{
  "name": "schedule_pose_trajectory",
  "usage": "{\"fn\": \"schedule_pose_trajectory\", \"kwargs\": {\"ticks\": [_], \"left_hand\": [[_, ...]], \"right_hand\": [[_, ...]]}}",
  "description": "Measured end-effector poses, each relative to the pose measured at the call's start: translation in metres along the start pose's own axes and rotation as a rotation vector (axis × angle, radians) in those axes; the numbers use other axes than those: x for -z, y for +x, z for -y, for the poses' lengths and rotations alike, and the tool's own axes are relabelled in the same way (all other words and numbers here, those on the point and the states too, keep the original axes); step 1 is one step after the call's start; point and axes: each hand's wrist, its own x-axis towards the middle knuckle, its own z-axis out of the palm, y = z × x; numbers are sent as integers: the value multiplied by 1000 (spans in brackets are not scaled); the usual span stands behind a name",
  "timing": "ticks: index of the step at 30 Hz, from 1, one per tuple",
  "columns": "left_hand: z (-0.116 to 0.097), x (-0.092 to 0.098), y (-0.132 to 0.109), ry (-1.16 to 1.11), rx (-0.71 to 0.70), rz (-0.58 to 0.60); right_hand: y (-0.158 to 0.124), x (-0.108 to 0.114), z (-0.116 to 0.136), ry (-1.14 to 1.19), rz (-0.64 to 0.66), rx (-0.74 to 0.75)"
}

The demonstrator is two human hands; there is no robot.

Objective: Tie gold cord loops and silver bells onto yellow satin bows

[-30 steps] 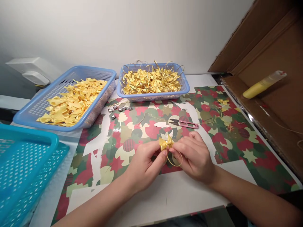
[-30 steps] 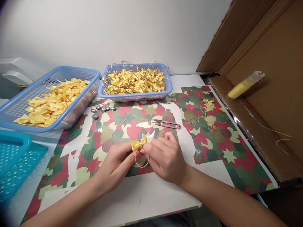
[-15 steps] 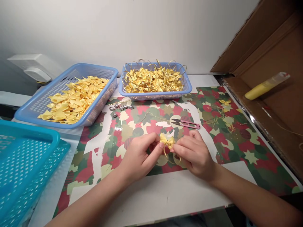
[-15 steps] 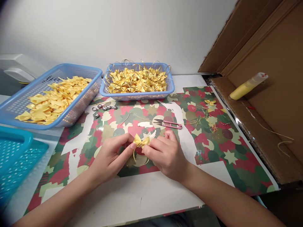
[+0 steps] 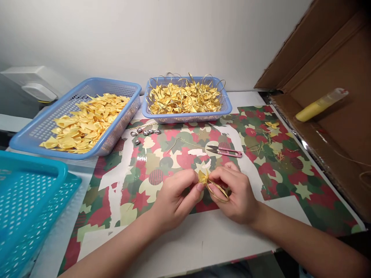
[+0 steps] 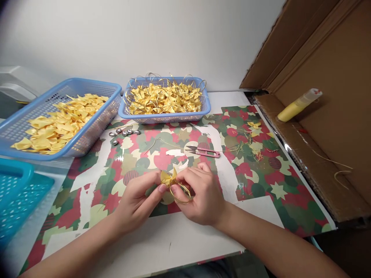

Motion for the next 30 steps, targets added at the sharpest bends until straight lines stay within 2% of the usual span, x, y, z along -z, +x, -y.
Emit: {"fn": "schedule_pose_trajectory", "kwargs": {"ticks": [5, 11, 18, 24, 30], "left_hand": [[-1, 1, 3, -111, 71, 54], [-1, 0, 1, -183, 133, 101], [3, -5, -4, -448, 281, 35], [2, -7, -4, -381, 330, -33], [-1, -1, -1, -317, 295, -3]], "right_hand": [[0, 0, 0, 100, 24, -81], [1, -6, 0, 86, -34, -37], [2, -5, -2, 99, -66, -12], [1, -4, -2, 103, -60, 5], [3, -1, -2, 39, -35, 60]]}}
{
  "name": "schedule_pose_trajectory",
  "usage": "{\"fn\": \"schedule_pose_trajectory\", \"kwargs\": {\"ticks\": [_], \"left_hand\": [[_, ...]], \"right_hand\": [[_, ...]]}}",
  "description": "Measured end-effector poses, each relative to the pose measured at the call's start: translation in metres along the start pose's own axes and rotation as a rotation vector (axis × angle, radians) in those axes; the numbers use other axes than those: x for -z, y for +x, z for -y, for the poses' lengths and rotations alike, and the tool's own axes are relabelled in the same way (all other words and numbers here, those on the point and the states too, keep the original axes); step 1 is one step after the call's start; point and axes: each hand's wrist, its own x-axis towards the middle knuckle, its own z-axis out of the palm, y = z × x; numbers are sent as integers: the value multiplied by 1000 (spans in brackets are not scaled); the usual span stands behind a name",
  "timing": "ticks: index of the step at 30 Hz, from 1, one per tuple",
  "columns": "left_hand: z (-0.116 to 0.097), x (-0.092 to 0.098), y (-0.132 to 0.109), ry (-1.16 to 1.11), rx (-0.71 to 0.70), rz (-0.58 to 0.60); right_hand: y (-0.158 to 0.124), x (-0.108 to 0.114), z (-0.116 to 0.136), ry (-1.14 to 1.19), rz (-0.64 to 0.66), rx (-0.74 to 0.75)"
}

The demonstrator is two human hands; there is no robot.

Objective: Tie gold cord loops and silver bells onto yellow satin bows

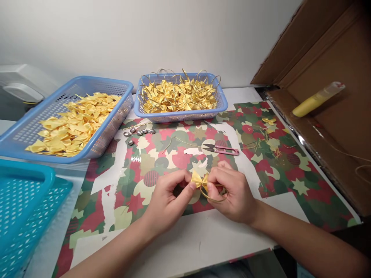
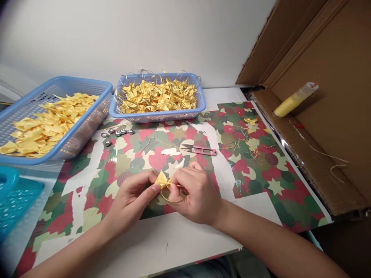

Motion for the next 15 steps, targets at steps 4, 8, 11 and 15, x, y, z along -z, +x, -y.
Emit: {"fn": "schedule_pose_trajectory", "kwargs": {"ticks": [4, 8, 11, 15], "left_hand": [[-4, 8, 4, -101, 69, -31], [-8, 11, 10, -226, 191, 175], [-7, 9, 11, -332, 239, 168], [-3, 1, 8, -396, 249, -28]], "right_hand": [[5, 5, -5, -74, 96, 154], [9, 11, -10, -125, 180, 240], [8, 13, -10, -82, 86, 158], [4, 11, -6, -47, -166, 95]]}}
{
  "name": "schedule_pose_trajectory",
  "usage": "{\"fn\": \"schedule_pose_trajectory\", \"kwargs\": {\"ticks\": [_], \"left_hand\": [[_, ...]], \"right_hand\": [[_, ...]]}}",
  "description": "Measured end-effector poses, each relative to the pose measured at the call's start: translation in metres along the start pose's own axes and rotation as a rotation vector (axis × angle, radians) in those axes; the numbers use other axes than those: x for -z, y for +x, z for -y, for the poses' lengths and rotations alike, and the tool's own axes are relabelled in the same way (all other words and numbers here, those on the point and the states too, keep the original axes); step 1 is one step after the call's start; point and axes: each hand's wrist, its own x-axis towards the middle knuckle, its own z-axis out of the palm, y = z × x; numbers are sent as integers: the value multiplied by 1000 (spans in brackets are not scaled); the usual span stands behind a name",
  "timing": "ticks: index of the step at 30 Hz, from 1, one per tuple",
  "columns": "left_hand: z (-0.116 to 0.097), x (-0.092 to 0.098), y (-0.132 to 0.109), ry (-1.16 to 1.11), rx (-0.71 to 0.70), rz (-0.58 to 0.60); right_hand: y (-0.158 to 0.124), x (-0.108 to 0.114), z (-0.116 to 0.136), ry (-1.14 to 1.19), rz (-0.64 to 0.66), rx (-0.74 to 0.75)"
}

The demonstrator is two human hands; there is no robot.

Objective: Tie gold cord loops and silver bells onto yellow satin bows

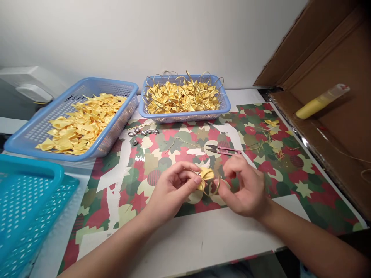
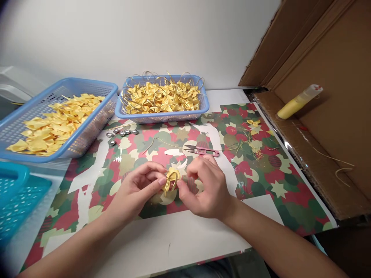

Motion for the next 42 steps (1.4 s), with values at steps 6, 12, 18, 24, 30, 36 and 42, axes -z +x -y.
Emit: {"fn": "schedule_pose_trajectory", "kwargs": {"ticks": [6, 12, 18, 24, 30, 36, 42], "left_hand": [[2, -8, -6, 23, -63, -80], [1, -8, -11, 84, -145, -143], [0, -8, -13, 103, -156, -147], [0, -9, -13, 229, -234, -155], [2, -9, -14, 496, -464, -188], [0, -11, -14, 704, -613, -183], [-2, -12, -14, 778, -594, -169]], "right_hand": [[-5, -8, 6, -95, 40, 78], [-4, -7, 7, -97, 85, 95], [-3, -5, 4, -69, 126, 131], [0, -7, 4, -99, 54, 75], [-1, -7, 5, -219, 52, 117], [-2, -7, 4, -292, 111, 161], [2, -8, 4, -383, 107, 245]]}}
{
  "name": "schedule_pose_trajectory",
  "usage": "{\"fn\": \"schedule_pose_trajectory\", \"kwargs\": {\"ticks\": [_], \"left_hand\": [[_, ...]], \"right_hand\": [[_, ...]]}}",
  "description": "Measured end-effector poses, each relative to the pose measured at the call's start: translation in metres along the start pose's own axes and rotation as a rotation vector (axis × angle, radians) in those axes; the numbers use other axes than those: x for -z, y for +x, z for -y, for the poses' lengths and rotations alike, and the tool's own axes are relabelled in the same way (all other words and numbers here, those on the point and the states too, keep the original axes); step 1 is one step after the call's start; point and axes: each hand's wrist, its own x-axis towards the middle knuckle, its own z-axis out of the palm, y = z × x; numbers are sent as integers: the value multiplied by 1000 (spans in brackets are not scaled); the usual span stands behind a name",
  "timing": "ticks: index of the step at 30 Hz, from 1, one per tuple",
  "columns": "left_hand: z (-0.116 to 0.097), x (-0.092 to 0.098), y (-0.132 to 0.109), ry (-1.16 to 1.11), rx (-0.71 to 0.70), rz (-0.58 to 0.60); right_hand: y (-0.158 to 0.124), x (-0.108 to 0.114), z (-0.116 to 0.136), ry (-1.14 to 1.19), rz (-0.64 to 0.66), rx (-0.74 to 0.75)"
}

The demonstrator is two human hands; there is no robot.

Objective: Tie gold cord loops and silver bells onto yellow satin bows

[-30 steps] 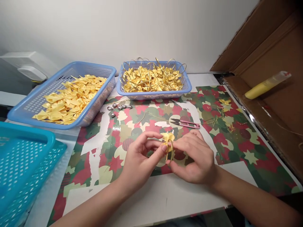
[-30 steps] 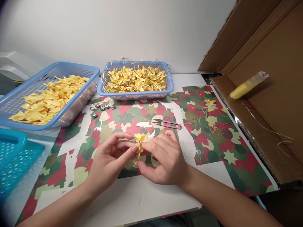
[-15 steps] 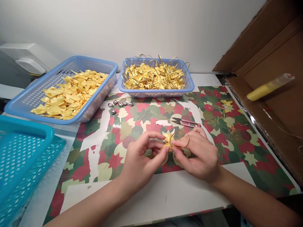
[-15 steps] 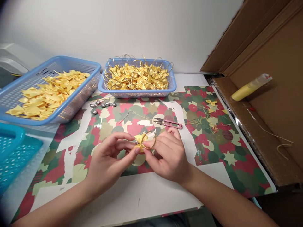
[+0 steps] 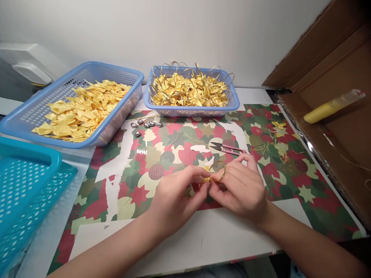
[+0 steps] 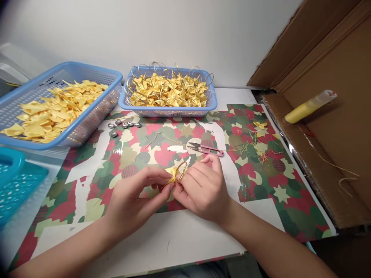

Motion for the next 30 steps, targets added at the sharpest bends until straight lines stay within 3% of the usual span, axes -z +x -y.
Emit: {"fn": "schedule_pose_trajectory", "kwargs": {"ticks": [5, 12, 16, 19, 22, 24, 30], "left_hand": [[2, 1, 3, -99, 151, -9], [4, 1, 4, -172, 239, -17], [3, 4, 7, -346, 365, 64], [6, 8, 12, -523, 571, 172], [12, 11, 17, -551, 679, 262], [15, 14, 19, -521, 629, 279], [14, 20, 23, -269, 310, 323]], "right_hand": [[-1, -2, 0, -51, -35, 37], [-4, -4, 0, -37, -39, 60], [-5, -5, 0, -24, -33, 43], [-5, -5, -3, -16, -26, 54], [-4, -3, -8, 20, 21, 119], [-4, -1, -12, 56, 64, 172], [-3, 3, -18, 132, 140, 274]]}}
